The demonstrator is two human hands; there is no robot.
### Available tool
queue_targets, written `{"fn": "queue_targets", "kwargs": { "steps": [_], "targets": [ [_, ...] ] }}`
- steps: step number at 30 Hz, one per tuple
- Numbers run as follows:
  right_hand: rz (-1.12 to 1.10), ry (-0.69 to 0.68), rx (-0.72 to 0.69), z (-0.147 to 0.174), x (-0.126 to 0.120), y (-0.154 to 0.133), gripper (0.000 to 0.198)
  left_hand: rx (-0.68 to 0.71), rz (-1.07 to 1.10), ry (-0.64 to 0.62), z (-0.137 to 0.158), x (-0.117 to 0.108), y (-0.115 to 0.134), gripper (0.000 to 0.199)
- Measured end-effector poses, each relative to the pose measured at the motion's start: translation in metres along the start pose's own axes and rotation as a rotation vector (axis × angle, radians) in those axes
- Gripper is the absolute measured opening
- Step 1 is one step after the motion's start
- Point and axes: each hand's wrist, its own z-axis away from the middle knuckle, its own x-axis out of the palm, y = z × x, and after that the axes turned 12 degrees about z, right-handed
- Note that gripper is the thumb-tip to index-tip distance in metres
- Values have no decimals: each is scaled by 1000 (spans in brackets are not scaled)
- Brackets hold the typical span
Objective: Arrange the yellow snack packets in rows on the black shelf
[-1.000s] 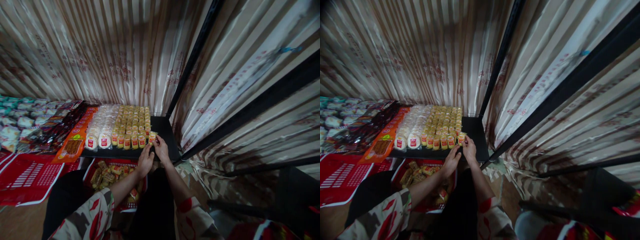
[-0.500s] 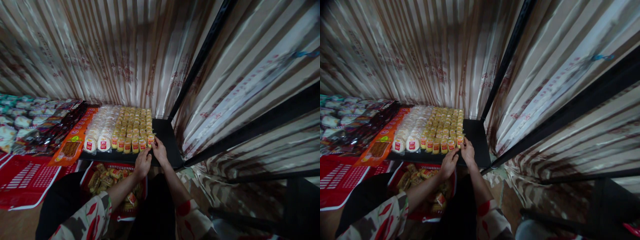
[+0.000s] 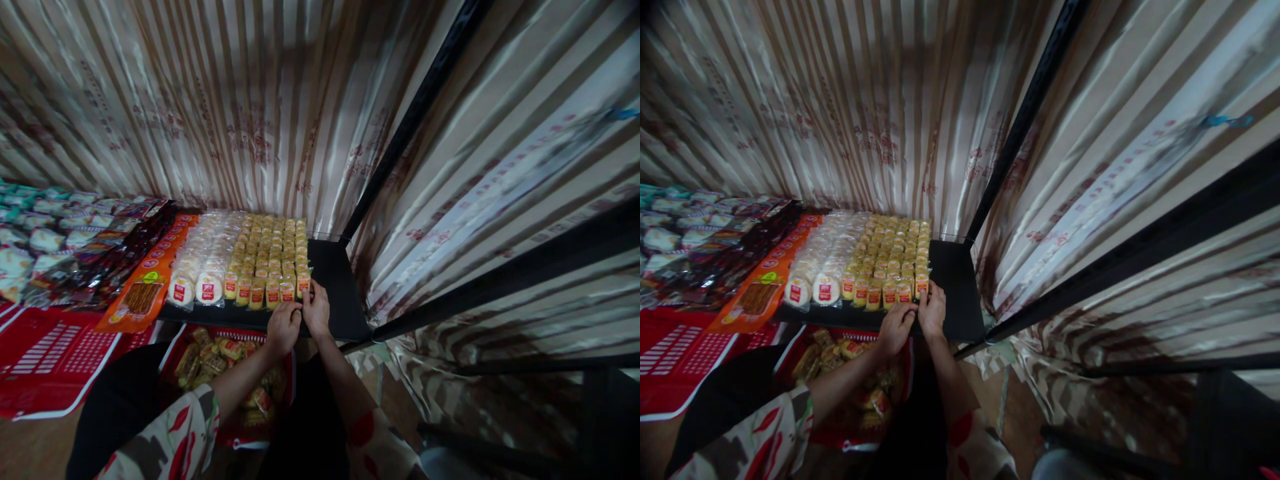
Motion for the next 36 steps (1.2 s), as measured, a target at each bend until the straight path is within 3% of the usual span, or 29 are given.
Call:
{"fn": "queue_targets", "kwargs": {
  "steps": [6, 14, 19, 24, 29, 33, 36],
  "targets": [
    [-30, 40, 25, 0, 3, 0, 45, 20, 6, -11, 0, -3, -2, 24],
    [119, 40, -51, -2, 10, 6, 47, 26, 0, 15, 0, -4, -6, 22],
    [86, 79, -56, 3, 9, 5, 52, 144, -40, 39, 9, -12, -15, 24],
    [31, 143, -76, 9, 0, 2, 53, 224, -103, 275, 25, -33, -38, 26],
    [49, 286, -257, 38, -13, -20, 35, 199, -192, 484, 35, -60, -67, 34],
    [-31, -3, -489, 75, -1, -52, 31, 226, -245, 454, 37, -70, -87, 42],
    [-23, -57, -553, 85, 13, -72, 34, 274, -303, 400, 34, -69, -94, 44]
  ]
}}
